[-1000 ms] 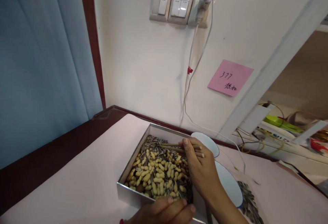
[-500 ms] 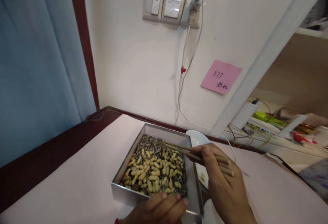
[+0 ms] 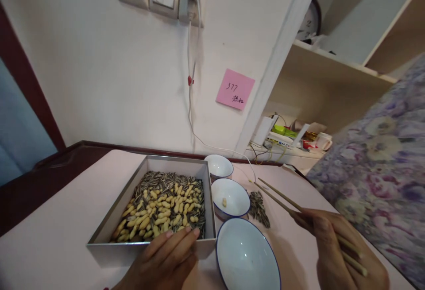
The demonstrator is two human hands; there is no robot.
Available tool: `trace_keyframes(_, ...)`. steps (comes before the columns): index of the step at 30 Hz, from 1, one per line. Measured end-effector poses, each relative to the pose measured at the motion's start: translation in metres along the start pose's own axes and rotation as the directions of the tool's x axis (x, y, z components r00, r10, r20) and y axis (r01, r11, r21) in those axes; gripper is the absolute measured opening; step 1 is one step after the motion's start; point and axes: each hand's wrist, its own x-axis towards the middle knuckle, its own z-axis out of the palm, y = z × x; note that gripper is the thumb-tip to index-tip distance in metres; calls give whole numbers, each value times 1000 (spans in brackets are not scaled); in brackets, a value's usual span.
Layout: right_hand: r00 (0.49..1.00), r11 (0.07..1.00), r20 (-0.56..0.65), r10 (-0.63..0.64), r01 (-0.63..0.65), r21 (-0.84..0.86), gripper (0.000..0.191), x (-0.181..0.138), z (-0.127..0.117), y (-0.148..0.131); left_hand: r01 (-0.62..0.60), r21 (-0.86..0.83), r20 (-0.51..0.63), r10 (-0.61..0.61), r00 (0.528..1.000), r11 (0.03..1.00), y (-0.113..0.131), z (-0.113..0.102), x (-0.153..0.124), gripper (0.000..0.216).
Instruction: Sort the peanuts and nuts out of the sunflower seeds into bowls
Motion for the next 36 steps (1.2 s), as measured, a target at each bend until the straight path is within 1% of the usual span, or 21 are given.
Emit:
trace_keyframes(1, 993, 994, -52, 105, -106, -7, 44, -5, 3, -14, 2, -1, 4, -2, 1000, 1000, 0, 0, 1, 25)
trace_keyframes(2, 986, 988, -67, 152, -152, -3, 50, -8, 6, -26, 3, -1, 6, -3, 1000, 1000, -1, 0, 1, 25)
trace_keyframes(4, 983, 984, -67, 172, -169, 46, 54, -11, 13, -40, -1, 7, 4, 1, 1000, 1000, -2, 1, 1, 26)
trace_keyframes(6, 994, 988, -20, 109, -106, 111, 50, -11, 22, -44, -3, 16, -8, 3, 1000, 1000, -2, 3, 0, 23)
trace_keyframes(9, 995, 973, 57, -80, 66, 220, 42, -11, 43, -50, -16, 25, -38, 17, 999, 1000, 0, 6, -4, 17)
trace_keyframes(11, 968, 955, 157, -196, 152, 256, 41, -13, 60, -64, -33, 42, -40, 34, 999, 999, 1, 8, -6, 12)
trace_keyframes(14, 899, 940, 333, -284, 193, 282, 38, -19, 89, -96, -26, 93, -37, 30, 999, 995, 2, 10, -8, 8)
trace_keyframes(16, 856, 934, 434, -281, 140, 327, 39, -22, 109, -113, -16, 113, -44, 21, 999, 993, 2, 10, -8, 9)
trace_keyframes(17, 836, 934, 486, -256, 84, 347, 40, -23, 119, -119, -10, 112, -46, 15, 999, 994, 2, 10, -7, 9)
trace_keyframes(19, 799, 931, 572, -184, -44, 362, 44, -23, 138, -124, -7, 105, -44, 11, 999, 994, 3, 9, -6, 9)
trace_keyframes(21, 774, 921, 618, -134, -133, 366, 50, -20, 154, -123, -15, 112, -50, 21, 999, 994, 2, 10, -6, 12)
trace_keyframes(23, 762, 915, 637, -114, -170, 366, 54, -17, 166, -121, -22, 146, -58, 31, 998, 989, 2, 12, -7, 15)
trace_keyframes(27, 750, 919, 650, -122, -161, 359, 55, -13, 178, -119, -17, 203, -60, 30, 998, 979, 3, 14, -9, 19)
trace_keyframes(32, 774, 926, 619, -136, -124, 357, 55, -13, 181, -117, -18, 205, -52, 30, 998, 979, 3, 14, -9, 22)
trace_keyframes(36, 801, 922, 584, -130, -118, 368, 57, -14, 173, -118, -2, 202, -80, 18, 997, 979, 3, 15, -8, 23)
